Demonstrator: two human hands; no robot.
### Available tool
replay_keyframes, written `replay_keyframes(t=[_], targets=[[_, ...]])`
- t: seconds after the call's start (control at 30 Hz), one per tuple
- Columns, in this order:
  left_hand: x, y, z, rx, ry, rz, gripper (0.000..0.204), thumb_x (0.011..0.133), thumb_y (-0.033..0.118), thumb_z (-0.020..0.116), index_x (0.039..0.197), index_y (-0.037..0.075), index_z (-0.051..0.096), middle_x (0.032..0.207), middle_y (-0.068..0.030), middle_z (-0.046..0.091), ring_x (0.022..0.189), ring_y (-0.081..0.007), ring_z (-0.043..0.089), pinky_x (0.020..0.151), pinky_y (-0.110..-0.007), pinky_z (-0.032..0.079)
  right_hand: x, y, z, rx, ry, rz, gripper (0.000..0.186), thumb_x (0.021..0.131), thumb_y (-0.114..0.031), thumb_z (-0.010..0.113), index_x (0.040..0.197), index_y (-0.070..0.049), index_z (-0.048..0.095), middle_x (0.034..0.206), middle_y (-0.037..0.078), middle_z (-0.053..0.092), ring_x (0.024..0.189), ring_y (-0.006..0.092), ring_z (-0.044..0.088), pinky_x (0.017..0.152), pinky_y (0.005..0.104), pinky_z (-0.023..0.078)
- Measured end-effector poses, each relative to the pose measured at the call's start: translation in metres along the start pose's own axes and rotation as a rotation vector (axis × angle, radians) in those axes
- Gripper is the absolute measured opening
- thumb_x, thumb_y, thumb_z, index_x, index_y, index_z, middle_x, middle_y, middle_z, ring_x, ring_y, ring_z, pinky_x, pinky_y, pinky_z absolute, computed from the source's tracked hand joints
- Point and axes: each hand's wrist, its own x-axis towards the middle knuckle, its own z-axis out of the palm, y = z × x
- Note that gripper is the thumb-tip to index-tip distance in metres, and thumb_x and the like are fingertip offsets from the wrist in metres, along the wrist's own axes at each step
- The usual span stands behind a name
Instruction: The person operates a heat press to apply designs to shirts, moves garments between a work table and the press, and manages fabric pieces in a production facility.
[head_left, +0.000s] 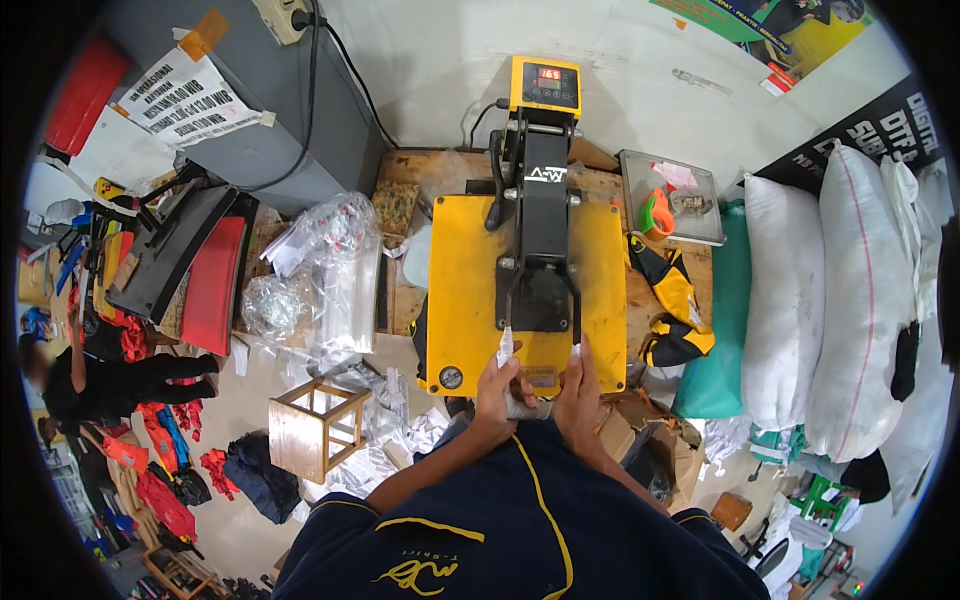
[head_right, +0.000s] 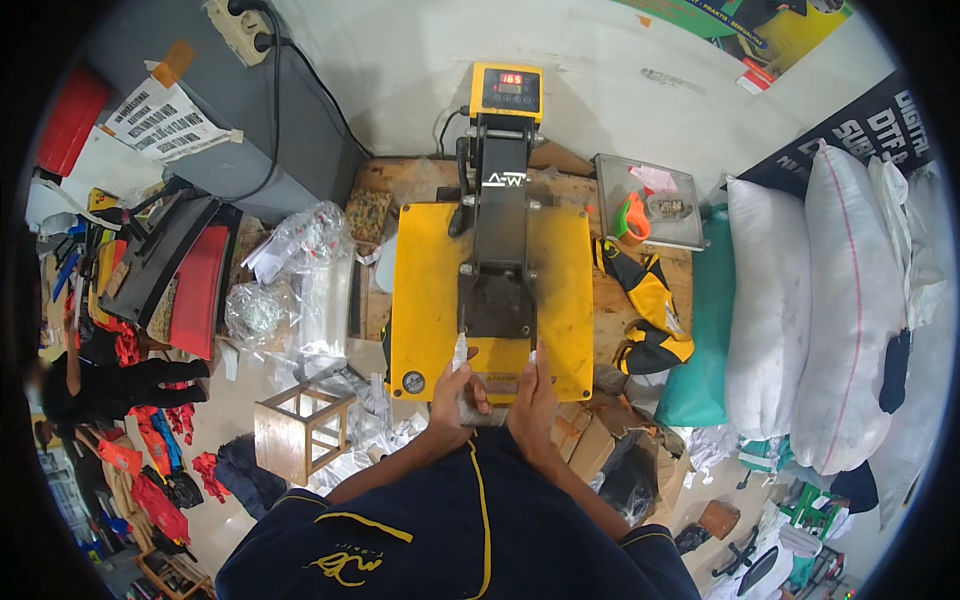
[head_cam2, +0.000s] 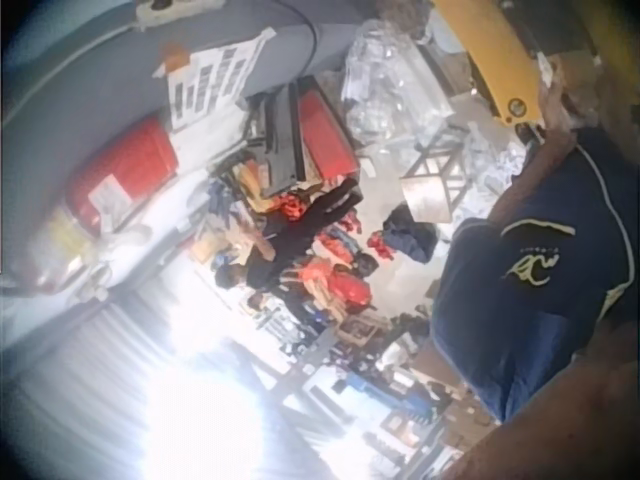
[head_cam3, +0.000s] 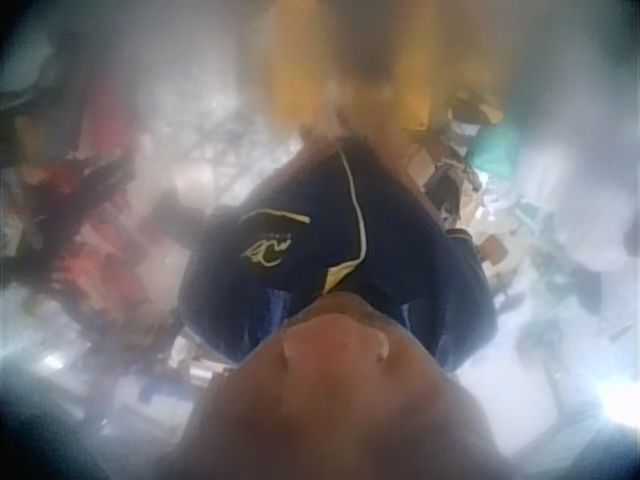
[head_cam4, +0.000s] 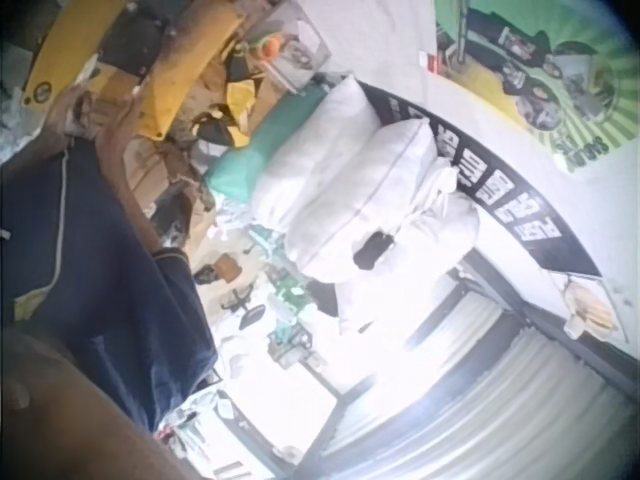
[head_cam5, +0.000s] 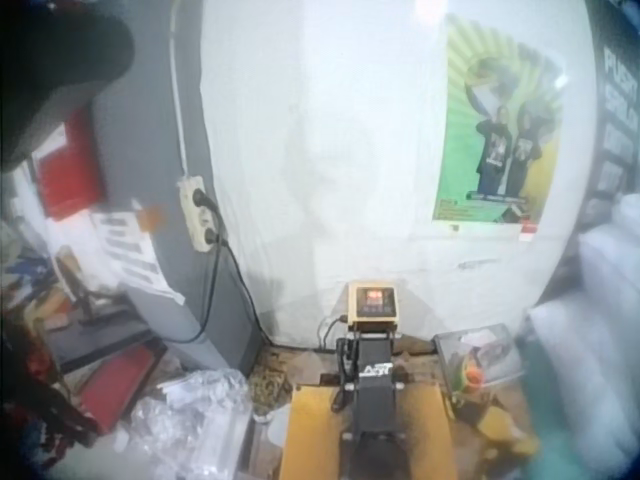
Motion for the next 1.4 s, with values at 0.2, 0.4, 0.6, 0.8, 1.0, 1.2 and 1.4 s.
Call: replay_keyframes(t=[0.2,0.4,0.6,0.8,1.0,1.2,1.4], targets=[[0.002,0.005,-0.005,-0.055,-0.061,-0.113,0.038,0.101,0.035,0.050,0.132,0.012,0.046,0.058,-0.0017,0.049,0.045,-0.0153,0.046,0.057,-0.031,0.048,0.002,0.003,0.000,-0.068,0.013,-0.122,0.046,0.106,-0.021,0.036,0.144,0.004,0.039,0.127,0.027,0.057,0.116,0.0353,0.058,0.097,0.0386,0.044],[0.005,0.000,-0.016,-0.393,-0.178,-0.208,0.028,0.103,0.040,0.048,0.100,0.013,0.055,0.050,0.0050,0.037,0.039,-0.0093,0.034,0.056,-0.022,0.041,0.005,-0.003,-0.002,-0.099,0.010,-0.176,0.046,0.106,-0.020,0.034,0.144,0.005,0.039,0.132,0.030,0.054,0.121,0.0406,0.055,0.100,0.0408,0.042],[0.002,0.008,0.001,-0.261,-0.065,-0.171,0.032,0.101,0.042,0.053,0.085,0.014,0.052,0.047,0.0067,0.032,0.036,-0.0071,0.026,0.052,-0.022,0.039,0.005,-0.011,-0.005,-0.150,0.026,-0.294,0.046,0.105,-0.018,0.033,0.144,0.006,0.037,0.134,0.032,0.052,0.121,0.0442,0.054,0.100,0.0430,0.042],[-0.005,0.009,0.010,-0.211,0.031,-0.152,0.034,0.100,0.043,0.053,0.084,0.014,0.053,0.047,0.0070,0.031,0.035,-0.0069,0.025,0.049,-0.022,0.038,0.003,-0.009,-0.009,-0.132,0.013,-0.338,0.045,0.105,-0.016,0.035,0.144,0.005,0.038,0.133,0.031,0.053,0.121,0.0436,0.054,0.100,0.0427,0.042],[-0.048,0.050,0.063,-0.309,-0.158,-0.197,0.031,0.100,0.041,0.054,0.095,0.011,0.058,0.054,0.0036,0.042,0.047,-0.0047,0.041,0.055,-0.023,0.044,-0.016,-0.077,-0.038,-0.005,-0.072,-0.186,0.041,0.102,-0.013,0.038,0.139,0.003,0.045,0.128,0.029,0.056,0.116,0.0326,0.059,0.099,0.0393,0.043],[-0.033,0.052,0.106,0.473,0.190,0.988,0.029,0.097,0.030,0.056,0.110,0.005,0.058,0.097,-0.0068,0.061,0.086,-0.0179,0.059,0.080,-0.031,0.047,-0.022,-0.105,-0.057,-0.047,-0.125,-0.266,0.025,0.092,-0.001,0.046,0.115,0.001,0.056,0.117,0.024,0.059,0.102,0.0326,0.062,0.090,0.0403,0.048],[-0.006,0.137,0.163,1.088,-0.172,1.610,0.027,0.098,0.019,0.042,0.094,0.001,0.061,0.086,-0.0107,0.058,0.085,-0.0194,0.056,0.077,-0.034,0.044,0.030,-0.201,-0.097,-0.165,-0.014,-0.839,0.024,0.084,-0.007,0.055,0.106,0.003,0.057,0.089,0.019,0.061,0.084,0.0357,0.064,0.076,0.0430,0.051]])
